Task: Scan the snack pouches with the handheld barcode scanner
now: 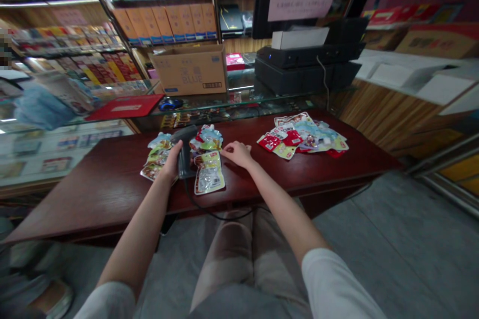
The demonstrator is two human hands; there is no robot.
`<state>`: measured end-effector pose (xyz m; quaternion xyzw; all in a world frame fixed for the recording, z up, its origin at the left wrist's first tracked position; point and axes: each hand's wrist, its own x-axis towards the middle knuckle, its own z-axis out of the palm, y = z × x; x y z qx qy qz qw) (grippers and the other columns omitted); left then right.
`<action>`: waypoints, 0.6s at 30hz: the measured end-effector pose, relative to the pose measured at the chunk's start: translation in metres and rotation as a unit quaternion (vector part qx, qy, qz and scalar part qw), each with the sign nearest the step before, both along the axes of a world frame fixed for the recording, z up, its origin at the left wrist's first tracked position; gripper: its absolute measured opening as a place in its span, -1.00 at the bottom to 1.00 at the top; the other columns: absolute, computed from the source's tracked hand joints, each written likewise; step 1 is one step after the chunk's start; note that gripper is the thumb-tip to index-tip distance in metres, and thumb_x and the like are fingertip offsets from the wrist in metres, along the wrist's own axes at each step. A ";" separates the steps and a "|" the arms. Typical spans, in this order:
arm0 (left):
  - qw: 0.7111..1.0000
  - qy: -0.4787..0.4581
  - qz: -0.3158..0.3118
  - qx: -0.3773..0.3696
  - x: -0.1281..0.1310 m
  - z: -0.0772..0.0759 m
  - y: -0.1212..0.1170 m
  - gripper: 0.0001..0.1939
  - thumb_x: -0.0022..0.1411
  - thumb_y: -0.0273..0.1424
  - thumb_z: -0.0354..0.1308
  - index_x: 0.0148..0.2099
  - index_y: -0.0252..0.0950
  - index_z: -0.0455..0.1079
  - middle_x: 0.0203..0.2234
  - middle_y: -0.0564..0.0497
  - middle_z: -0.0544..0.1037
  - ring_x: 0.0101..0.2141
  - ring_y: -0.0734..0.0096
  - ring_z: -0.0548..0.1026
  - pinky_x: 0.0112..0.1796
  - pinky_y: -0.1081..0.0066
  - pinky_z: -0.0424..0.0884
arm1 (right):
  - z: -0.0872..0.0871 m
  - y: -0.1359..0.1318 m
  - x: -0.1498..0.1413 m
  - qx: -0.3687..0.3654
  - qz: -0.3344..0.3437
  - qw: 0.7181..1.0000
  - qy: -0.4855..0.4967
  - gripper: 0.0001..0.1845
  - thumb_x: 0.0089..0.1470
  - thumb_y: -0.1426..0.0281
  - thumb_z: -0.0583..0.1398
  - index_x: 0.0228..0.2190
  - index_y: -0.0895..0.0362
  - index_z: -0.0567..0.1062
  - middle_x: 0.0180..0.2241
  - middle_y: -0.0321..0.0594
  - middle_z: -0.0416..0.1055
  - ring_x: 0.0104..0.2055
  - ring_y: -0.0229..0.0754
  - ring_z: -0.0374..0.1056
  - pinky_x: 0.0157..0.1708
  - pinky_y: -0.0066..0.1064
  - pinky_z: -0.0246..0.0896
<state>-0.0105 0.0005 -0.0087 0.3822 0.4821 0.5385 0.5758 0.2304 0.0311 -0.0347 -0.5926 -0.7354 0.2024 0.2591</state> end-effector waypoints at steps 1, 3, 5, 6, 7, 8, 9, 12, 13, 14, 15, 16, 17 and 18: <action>1.000 -0.002 0.002 0.001 0.001 -0.001 0.000 -0.56 0.11 0.02 0.22 -0.39 -0.30 0.42 -0.68 0.05 0.43 -0.70 0.46 0.40 -0.68 0.49 0.33 | 0.000 -0.001 -0.004 -0.010 0.006 1.000 -0.004 -0.72 0.11 0.08 0.25 -0.33 -0.01 0.63 -0.17 -0.23 0.56 -0.10 -0.04 0.43 -0.03 -0.13 0.06; 1.000 -0.001 0.004 -0.001 0.003 -0.002 -0.001 -0.55 0.10 0.03 0.22 -0.41 -0.30 0.41 -0.68 0.05 0.42 -0.70 0.46 0.39 -0.68 0.48 0.33 | 0.001 -0.005 -0.012 -0.020 0.011 0.999 -0.022 -0.71 0.08 0.05 0.27 -0.35 -0.01 0.64 -0.14 -0.22 0.56 -0.05 0.02 0.41 -0.03 -0.11 0.06; 1.000 0.001 0.001 -0.003 0.005 -0.003 -0.001 -0.54 0.08 0.04 0.24 -0.41 -0.30 0.40 -0.68 0.05 0.42 -0.70 0.45 0.39 -0.68 0.48 0.32 | 0.000 -0.008 -0.019 -0.019 0.021 0.999 -0.043 -0.70 0.01 0.04 0.31 -0.38 -0.01 0.64 -0.10 -0.21 0.55 0.01 0.08 0.38 -0.01 -0.07 0.06; 1.000 0.003 0.000 -0.002 0.006 -0.003 -0.001 -0.54 0.07 0.05 0.25 -0.41 -0.29 0.40 -0.68 0.05 0.42 -0.70 0.45 0.39 -0.69 0.48 0.31 | -0.001 -0.009 -0.021 -0.016 0.029 0.998 -0.051 -0.69 -0.03 0.04 0.34 -0.39 0.00 0.63 -0.08 -0.20 0.54 0.03 0.11 0.36 0.00 -0.06 0.06; 1.000 0.005 -0.002 0.002 0.006 -0.003 -0.001 -0.54 0.05 0.05 0.26 -0.41 -0.29 0.40 -0.68 0.06 0.42 -0.70 0.45 0.39 -0.69 0.48 0.31 | -0.003 -0.010 -0.022 -0.013 0.036 0.998 -0.053 -0.70 -0.06 0.05 0.35 -0.40 0.01 0.62 -0.07 -0.19 0.54 0.03 0.12 0.36 0.01 -0.05 0.07; 1.000 0.007 -0.003 0.008 0.006 -0.003 -0.002 -0.54 0.05 0.05 0.26 -0.41 -0.29 0.40 -0.68 0.06 0.43 -0.70 0.45 0.39 -0.69 0.48 0.31 | -0.005 -0.009 -0.023 -0.011 0.040 0.998 -0.048 -0.70 -0.07 0.07 0.36 -0.40 0.03 0.60 -0.09 -0.19 0.54 0.01 0.11 0.37 0.01 -0.05 0.08; 1.000 0.009 -0.006 0.014 0.006 -0.003 -0.002 -0.53 0.05 0.05 0.26 -0.41 -0.29 0.40 -0.68 0.05 0.43 -0.69 0.45 0.39 -0.68 0.49 0.31 | -0.008 -0.008 -0.021 -0.010 0.043 0.999 -0.031 -0.71 -0.06 0.10 0.35 -0.41 0.05 0.58 -0.13 -0.19 0.54 -0.03 0.07 0.39 0.00 -0.07 0.11; 0.999 0.013 -0.013 0.030 0.005 -0.003 -0.002 -0.52 0.08 0.06 0.23 -0.40 -0.31 0.42 -0.69 0.04 0.43 -0.69 0.45 0.40 -0.68 0.50 0.30 | -0.016 0.002 -0.008 -0.017 0.036 0.995 0.092 -0.75 -0.01 0.19 0.29 -0.38 0.11 0.46 -0.26 -0.20 0.54 -0.18 -0.06 0.44 -0.09 -0.18 0.24; 0.999 0.013 -0.015 0.033 0.005 -0.003 -0.002 -0.52 0.09 0.06 0.22 -0.40 -0.31 0.43 -0.69 0.03 0.43 -0.69 0.45 0.40 -0.68 0.50 0.30 | -0.018 0.007 0.000 -0.014 0.028 0.989 0.147 -0.76 -0.01 0.22 0.26 -0.36 0.11 0.42 -0.26 -0.19 0.54 -0.20 -0.08 0.44 -0.14 -0.21 0.28; 0.999 0.012 -0.016 0.034 0.005 -0.003 -0.002 -0.52 0.09 0.06 0.21 -0.39 -0.31 0.43 -0.70 0.04 0.42 -0.69 0.45 0.40 -0.67 0.49 0.30 | -0.019 0.012 0.009 -0.003 0.013 0.979 0.201 -0.77 -0.01 0.24 0.24 -0.35 0.10 0.37 -0.25 -0.17 0.53 -0.20 -0.08 0.45 -0.17 -0.23 0.32; 0.999 0.011 -0.021 0.034 0.007 -0.003 -0.002 -0.52 0.09 0.05 0.22 -0.39 -0.31 0.43 -0.70 0.04 0.41 -0.69 0.45 0.39 -0.66 0.48 0.32 | -0.019 0.017 0.020 0.013 -0.003 0.969 0.246 -0.78 -0.02 0.26 0.21 -0.33 0.09 0.34 -0.23 -0.15 0.53 -0.18 -0.07 0.45 -0.17 -0.22 0.34; 0.999 0.012 -0.029 0.035 0.009 -0.004 -0.001 -0.52 0.09 0.06 0.22 -0.39 -0.31 0.42 -0.69 0.05 0.41 -0.69 0.46 0.39 -0.65 0.48 0.34 | -0.019 0.023 0.032 0.034 -0.024 0.959 0.281 -0.78 -0.02 0.27 0.20 -0.33 0.08 0.30 -0.23 -0.14 0.52 -0.17 -0.06 0.45 -0.17 -0.20 0.35; 0.998 0.015 -0.042 0.038 0.012 -0.004 -0.001 -0.51 0.08 0.06 0.22 -0.40 -0.31 0.42 -0.69 0.05 0.42 -0.69 0.47 0.38 -0.64 0.47 0.35 | -0.017 0.028 0.045 0.057 -0.047 0.949 0.306 -0.77 -0.03 0.27 0.19 -0.33 0.06 0.28 -0.23 -0.14 0.52 -0.17 -0.05 0.45 -0.16 -0.18 0.36; 0.997 0.018 -0.056 0.044 0.017 -0.004 0.000 -0.50 0.07 0.07 0.23 -0.39 -0.32 0.42 -0.67 0.05 0.43 -0.68 0.47 0.39 -0.63 0.47 0.36 | -0.015 0.034 0.058 0.083 -0.069 0.940 0.324 -0.76 -0.04 0.27 0.20 -0.33 0.05 0.26 -0.24 -0.15 0.52 -0.17 -0.04 0.45 -0.14 -0.16 0.37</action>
